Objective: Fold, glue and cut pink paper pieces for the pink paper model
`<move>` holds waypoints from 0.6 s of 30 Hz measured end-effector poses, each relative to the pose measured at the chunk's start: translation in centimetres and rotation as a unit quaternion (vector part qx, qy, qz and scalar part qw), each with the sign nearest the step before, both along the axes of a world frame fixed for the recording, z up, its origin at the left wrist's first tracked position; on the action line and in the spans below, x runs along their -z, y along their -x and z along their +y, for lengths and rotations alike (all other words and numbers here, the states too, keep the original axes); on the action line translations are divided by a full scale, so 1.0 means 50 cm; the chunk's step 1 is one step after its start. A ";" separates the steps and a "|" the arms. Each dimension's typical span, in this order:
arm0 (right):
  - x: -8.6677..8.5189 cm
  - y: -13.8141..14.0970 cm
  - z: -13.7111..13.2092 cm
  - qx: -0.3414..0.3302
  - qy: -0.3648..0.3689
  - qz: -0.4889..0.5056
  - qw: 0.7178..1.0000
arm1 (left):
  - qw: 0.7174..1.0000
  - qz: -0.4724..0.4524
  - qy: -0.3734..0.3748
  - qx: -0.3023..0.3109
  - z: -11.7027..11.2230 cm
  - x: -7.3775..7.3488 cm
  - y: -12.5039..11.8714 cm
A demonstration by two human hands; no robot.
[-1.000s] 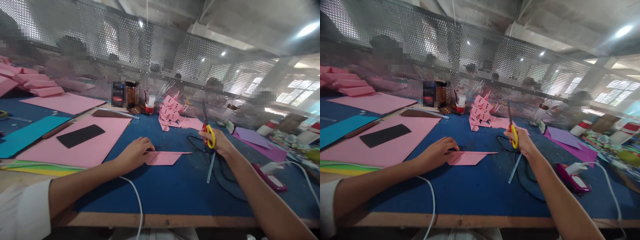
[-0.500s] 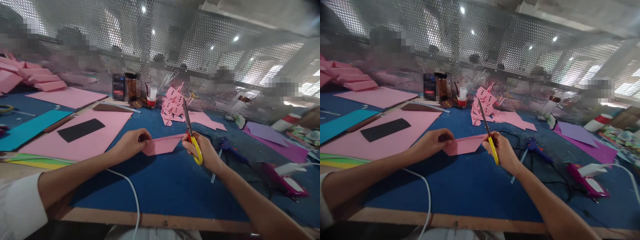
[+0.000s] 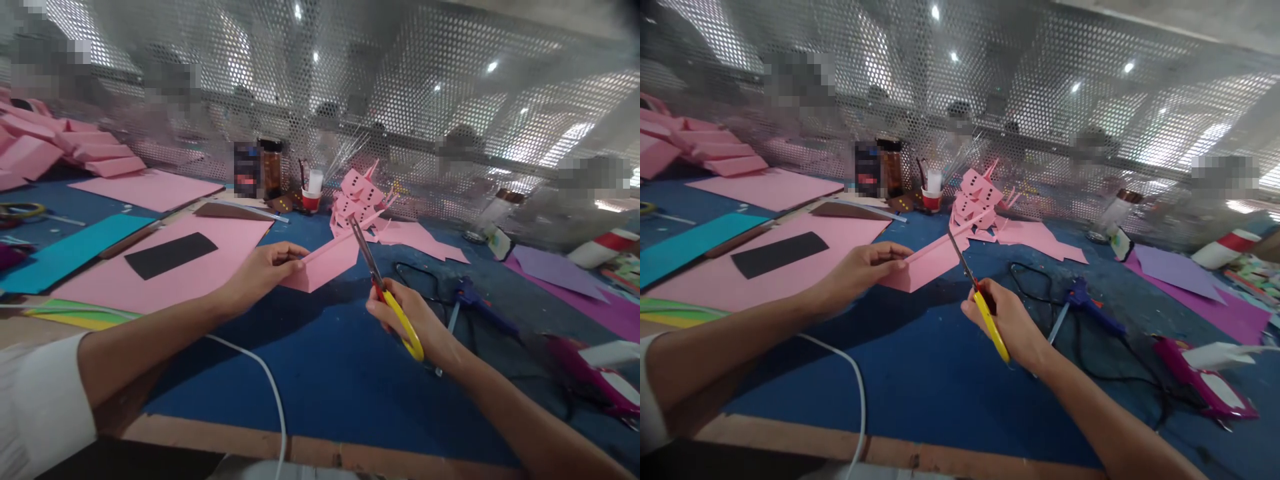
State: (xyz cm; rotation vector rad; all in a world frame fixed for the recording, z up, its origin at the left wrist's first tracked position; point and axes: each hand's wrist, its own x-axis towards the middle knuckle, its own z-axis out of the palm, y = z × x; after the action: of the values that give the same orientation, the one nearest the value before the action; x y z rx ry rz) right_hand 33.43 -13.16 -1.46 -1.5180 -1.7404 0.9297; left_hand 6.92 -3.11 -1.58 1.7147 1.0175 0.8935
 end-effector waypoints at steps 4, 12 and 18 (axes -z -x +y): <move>-0.002 -0.007 -0.006 0.007 0.009 -0.046 0.999 | 0.999 -0.034 0.021 -0.025 0.002 -0.005 0.003; 0.018 0.014 0.005 0.054 0.001 0.043 0.998 | 0.996 -0.065 0.066 0.018 -0.027 -0.002 -0.014; 0.004 0.036 0.000 0.051 -0.019 0.150 0.987 | 0.997 -0.043 0.048 0.033 -0.062 -0.001 -0.030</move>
State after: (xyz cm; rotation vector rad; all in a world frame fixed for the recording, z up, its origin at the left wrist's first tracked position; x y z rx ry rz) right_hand 31.61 -13.18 -1.67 -1.3518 -1.4451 1.0087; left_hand 8.41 -6.20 -1.51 1.6066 0.9273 0.8534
